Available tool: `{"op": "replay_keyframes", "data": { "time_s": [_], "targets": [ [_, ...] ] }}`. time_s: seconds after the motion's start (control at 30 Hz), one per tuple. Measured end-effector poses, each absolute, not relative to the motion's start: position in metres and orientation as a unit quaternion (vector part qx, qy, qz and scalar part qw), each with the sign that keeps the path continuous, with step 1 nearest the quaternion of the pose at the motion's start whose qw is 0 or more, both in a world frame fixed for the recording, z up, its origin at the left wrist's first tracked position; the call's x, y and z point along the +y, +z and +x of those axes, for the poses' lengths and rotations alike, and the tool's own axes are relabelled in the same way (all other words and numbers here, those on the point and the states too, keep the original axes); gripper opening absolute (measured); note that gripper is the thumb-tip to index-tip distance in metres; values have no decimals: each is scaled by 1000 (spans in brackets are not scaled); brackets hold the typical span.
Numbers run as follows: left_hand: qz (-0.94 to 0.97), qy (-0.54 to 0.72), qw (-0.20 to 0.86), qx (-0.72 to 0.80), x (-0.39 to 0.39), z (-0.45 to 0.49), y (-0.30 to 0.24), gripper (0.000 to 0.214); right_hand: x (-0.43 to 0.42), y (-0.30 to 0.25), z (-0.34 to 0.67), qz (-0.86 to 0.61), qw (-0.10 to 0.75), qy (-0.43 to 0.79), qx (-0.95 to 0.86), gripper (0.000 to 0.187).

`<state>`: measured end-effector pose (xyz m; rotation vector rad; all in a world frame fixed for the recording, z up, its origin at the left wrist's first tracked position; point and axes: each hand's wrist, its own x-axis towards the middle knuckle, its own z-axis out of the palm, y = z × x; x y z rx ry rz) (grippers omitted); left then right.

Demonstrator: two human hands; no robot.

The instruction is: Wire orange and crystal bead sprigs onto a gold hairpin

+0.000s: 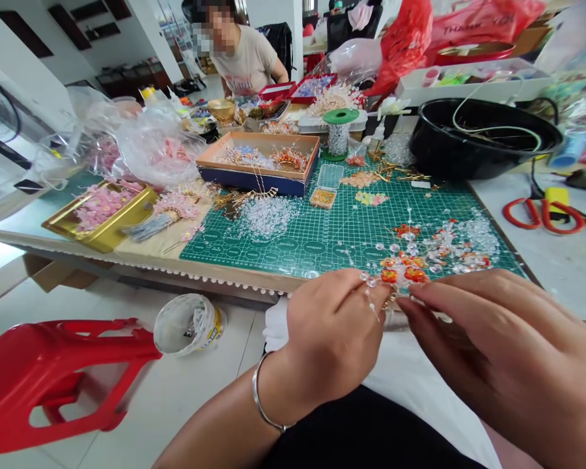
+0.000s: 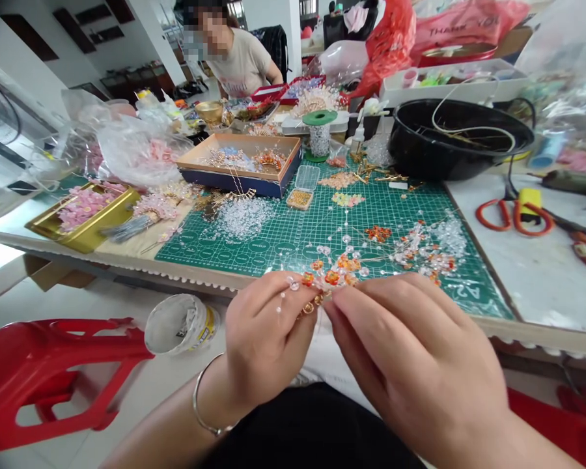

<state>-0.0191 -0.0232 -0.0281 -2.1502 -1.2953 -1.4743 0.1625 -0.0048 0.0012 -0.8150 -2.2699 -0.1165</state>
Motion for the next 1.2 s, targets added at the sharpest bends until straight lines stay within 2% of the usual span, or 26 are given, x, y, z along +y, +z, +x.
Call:
{"op": "replay_keyframes", "data": {
  "time_s": [0.1,0.17,0.33,0.5,0.67,0.77,0.87,0.97,1.2],
  "targets": [
    [-731,-517,61,-441,-25,-20,-27,13,-5,3,166,-338,363,7,-868,25],
    [-723,-523,21,-450,-26,-21,-25,12,-5,5,168,-369,358,29,-857,23],
    [-717,-518,-32,-466,-28,-20,-19,14,-2,9,168,-370,355,6,-858,18],
    [-722,-517,-29,-458,-29,-18,-19,14,-7,11,170,-403,334,-12,-852,17],
    [-725,-501,26,-471,-28,-17,-19,11,-28,5,171,-355,360,29,-862,20],
    [-731,-489,44,-473,-28,-16,-19,11,-34,2,163,-383,325,32,-864,12],
    [-735,-489,52,-467,-28,-15,-19,12,-31,1,155,-421,312,77,-849,19],
    [-736,-490,59,-463,-29,-14,-19,14,-25,0,152,-410,315,97,-851,17],
    [-723,-510,-38,-464,-27,-16,-21,14,-22,0,155,-381,341,180,-840,19]
  ]
}}
